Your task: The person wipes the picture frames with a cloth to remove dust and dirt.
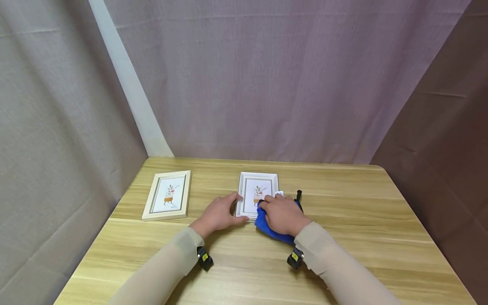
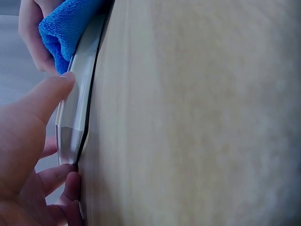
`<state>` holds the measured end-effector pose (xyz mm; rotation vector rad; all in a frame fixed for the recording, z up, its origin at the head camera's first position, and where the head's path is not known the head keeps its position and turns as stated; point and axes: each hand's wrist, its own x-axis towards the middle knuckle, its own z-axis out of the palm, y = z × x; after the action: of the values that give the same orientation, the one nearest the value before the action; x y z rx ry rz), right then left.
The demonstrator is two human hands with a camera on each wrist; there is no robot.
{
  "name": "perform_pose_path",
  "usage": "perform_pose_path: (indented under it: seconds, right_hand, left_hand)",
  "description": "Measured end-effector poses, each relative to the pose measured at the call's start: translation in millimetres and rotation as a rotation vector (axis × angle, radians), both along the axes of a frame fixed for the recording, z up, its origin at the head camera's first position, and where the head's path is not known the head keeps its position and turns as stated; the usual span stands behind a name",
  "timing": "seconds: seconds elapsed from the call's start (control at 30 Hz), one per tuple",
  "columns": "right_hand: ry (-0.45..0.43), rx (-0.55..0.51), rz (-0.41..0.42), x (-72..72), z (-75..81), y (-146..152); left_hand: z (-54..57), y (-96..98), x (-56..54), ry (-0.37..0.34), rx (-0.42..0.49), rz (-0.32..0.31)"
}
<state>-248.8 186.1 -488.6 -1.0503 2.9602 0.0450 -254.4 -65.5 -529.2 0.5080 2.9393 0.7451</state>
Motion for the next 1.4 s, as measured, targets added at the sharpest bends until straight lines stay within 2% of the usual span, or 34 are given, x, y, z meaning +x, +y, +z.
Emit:
perform_pose_path:
  seconds: [0.4,0.73,0.93,1.2,1.4]
  right_hand:
    - [-0.015,-0.075,-0.004,-2.0,-3.9,4]
    - [-0.043,-0.158,0.001,9.0,5.3,18]
    - [-0.035,-0.116,0.014,13.6,8.4,20]
    - [-0.032,-0.077,-0.021,16.2,7.4,18]
    - [-0.069,-0.085,-0.033,17.7,11.0,13]
  left_hand:
    - [1.9,0.3,-0.1,-0.006,-0.006,0.010]
    - [4.1,2.1,0.4,0.002,0.016,-0.004]
    - [3.1,0.8,0.7,-0.005,0.010,0.010]
    - [2.4,0.0,1.3,0.007,0.007,-0.006]
    - [-1.3,-0.8,-0.6,0.013,-0.001,-0.005]
